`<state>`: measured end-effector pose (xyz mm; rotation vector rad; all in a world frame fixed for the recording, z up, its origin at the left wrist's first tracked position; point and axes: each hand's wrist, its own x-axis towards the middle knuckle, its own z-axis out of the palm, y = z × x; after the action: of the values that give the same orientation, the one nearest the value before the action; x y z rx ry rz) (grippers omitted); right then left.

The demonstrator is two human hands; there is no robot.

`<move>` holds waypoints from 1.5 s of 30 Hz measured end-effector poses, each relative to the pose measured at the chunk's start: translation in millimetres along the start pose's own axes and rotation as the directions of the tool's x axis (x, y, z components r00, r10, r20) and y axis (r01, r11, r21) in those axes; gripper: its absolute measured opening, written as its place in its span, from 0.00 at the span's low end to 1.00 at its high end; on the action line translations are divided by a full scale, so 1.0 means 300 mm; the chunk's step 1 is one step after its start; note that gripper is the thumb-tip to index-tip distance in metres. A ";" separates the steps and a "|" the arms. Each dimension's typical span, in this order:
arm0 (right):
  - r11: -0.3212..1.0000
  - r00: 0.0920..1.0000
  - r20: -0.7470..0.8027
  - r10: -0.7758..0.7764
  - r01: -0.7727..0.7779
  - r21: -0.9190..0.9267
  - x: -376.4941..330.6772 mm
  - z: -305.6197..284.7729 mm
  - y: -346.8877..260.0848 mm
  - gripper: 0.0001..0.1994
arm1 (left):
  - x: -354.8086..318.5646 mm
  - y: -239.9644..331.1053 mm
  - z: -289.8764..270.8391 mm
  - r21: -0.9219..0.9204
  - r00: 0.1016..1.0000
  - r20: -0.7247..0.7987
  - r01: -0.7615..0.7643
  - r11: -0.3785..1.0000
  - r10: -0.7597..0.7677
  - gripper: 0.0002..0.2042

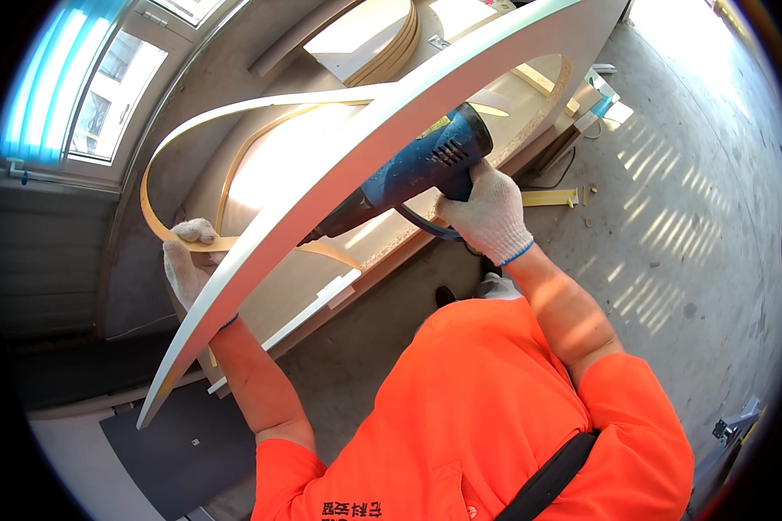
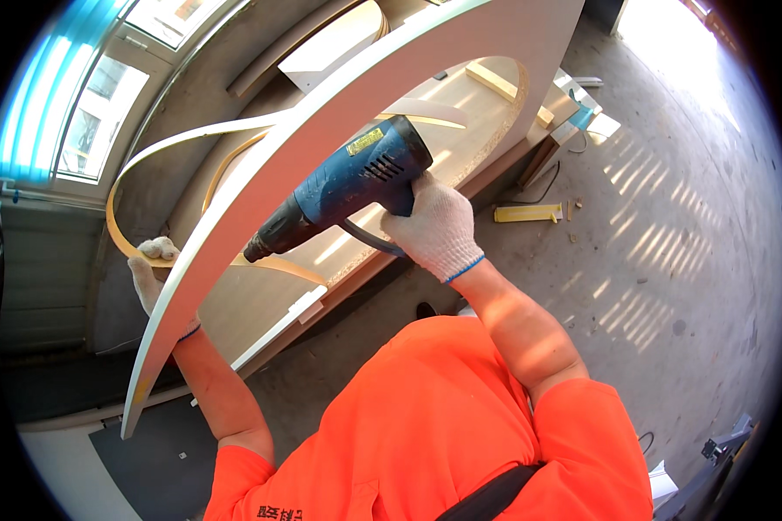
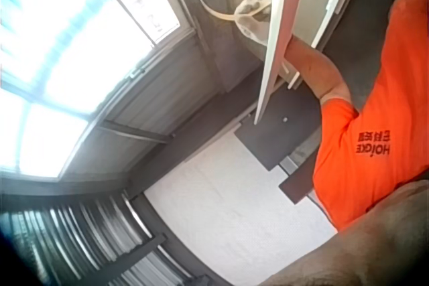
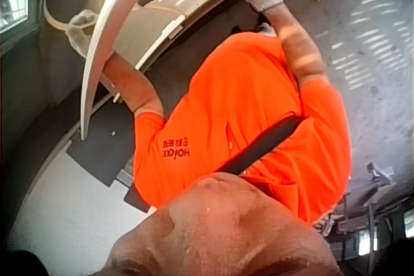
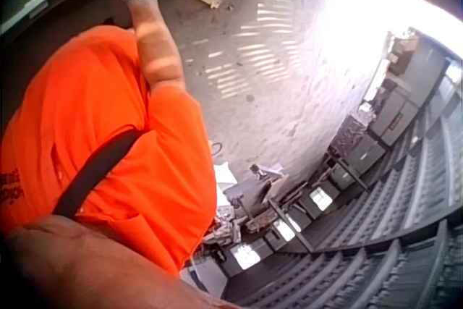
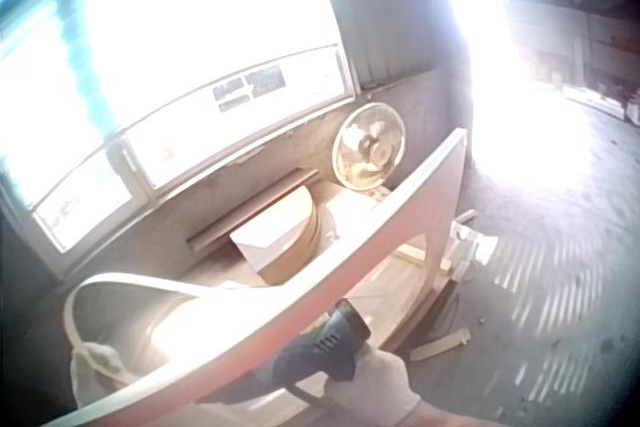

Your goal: The person uses a heat gun to soften a strip of edge banding and presses it onto the edge of a long, curved wooden board. They use a small wooden block to smooth the banding and ensure adhesion while working along the curve. The person repeatedly applies heat and pressure to different sections of the board's edge.

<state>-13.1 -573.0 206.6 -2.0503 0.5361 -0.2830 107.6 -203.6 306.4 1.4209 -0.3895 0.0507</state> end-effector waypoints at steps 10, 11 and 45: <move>0.998 0.999 -0.018 -0.040 0.039 -0.039 0.001 0.007 0.022 0.24 | 0.012 -0.001 0.009 -0.039 1.000 -0.016 -0.027 0.999 0.026 0.23; 0.997 0.999 -0.027 -0.047 0.045 -0.059 0.001 0.011 0.029 0.24 | 0.014 -0.002 0.017 -0.060 0.999 -0.033 -0.045 0.997 0.043 0.23; 0.995 0.998 0.007 -0.068 0.068 -0.073 -0.061 0.113 0.233 0.22 | 0.015 0.007 -0.005 -0.019 1.000 -0.023 0.007 1.000 -0.007 0.24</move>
<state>-33.4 -569.2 129.5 -2.1430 0.4809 -0.3033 111.8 -202.7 309.6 1.4017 -0.3653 0.0573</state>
